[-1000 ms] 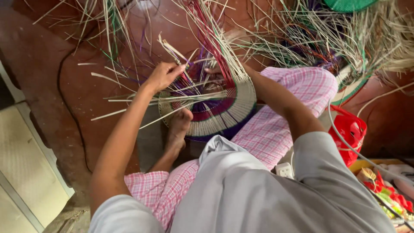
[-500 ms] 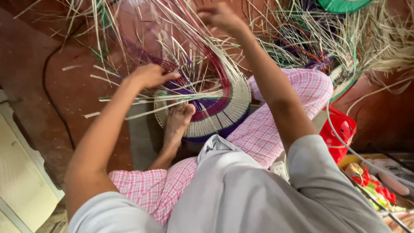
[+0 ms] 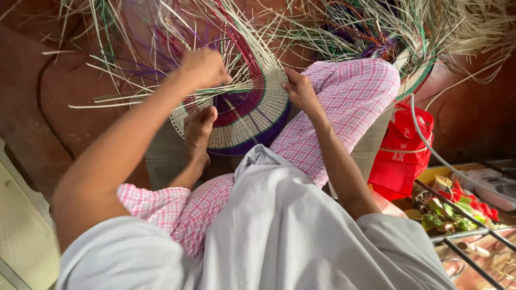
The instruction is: Weaving colored and natural fibers together to create a circular mat
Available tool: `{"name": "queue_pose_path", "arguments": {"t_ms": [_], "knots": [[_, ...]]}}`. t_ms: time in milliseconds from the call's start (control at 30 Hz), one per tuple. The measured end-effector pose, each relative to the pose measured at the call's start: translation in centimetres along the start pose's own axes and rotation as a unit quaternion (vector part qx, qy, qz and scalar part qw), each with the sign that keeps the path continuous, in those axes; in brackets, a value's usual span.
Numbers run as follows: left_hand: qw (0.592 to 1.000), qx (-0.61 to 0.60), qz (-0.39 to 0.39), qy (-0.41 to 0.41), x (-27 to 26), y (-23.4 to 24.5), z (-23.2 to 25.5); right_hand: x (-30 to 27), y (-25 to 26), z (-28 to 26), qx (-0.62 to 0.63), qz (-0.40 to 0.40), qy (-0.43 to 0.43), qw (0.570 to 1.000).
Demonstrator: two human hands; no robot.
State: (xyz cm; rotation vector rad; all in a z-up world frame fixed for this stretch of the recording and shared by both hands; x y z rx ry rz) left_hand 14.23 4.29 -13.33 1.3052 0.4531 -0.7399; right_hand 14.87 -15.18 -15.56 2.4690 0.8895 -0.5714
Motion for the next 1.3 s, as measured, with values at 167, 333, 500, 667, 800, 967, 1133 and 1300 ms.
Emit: {"name": "queue_pose_path", "arguments": {"t_ms": [167,333,500,667,800,967,1133,1300], "knots": [[0.982,-0.169,0.059,-0.056,2.5,-4.4,3.8,-0.7,1.9,1.3,-0.021,0.044,0.182,0.982],[0.977,-0.117,0.159,-0.086,5.4,-7.0,4.6,-1.0,3.4,0.3,-0.131,0.109,0.212,0.962],[0.969,-0.154,0.153,-0.121,5.1,-5.9,4.6,-2.8,0.2,-3.2,-0.171,0.189,0.293,0.922],[0.973,-0.179,0.088,-0.120,3.8,-5.1,5.1,-4.1,-4.8,-4.1,-0.114,0.152,0.314,0.930],[0.971,-0.186,0.097,-0.114,3.4,-4.5,4.4,-3.9,-4.8,-5.4,-0.105,0.161,0.315,0.929],[0.967,-0.212,0.114,-0.088,3.4,-4.6,3.5,-3.3,-5.3,-6.5,-0.134,0.165,0.333,0.919],[0.973,-0.214,0.076,-0.042,2.2,-3.9,3.2,-2.7,-5.3,-6.3,-0.114,0.192,0.327,0.918],[0.969,-0.213,0.119,-0.029,2.9,-4.4,2.3,-1.8,-5.6,-5.7,-0.117,0.233,0.301,0.917]]}}
Point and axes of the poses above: each hand's wrist, its own x-axis towards the middle knuckle, its own y-axis out of the back of the hand, z = x × y, the point moved 10 cm from there along x, towards the middle knuckle, and after that the axes turned 5 degrees about x, right-handed, at the moved point
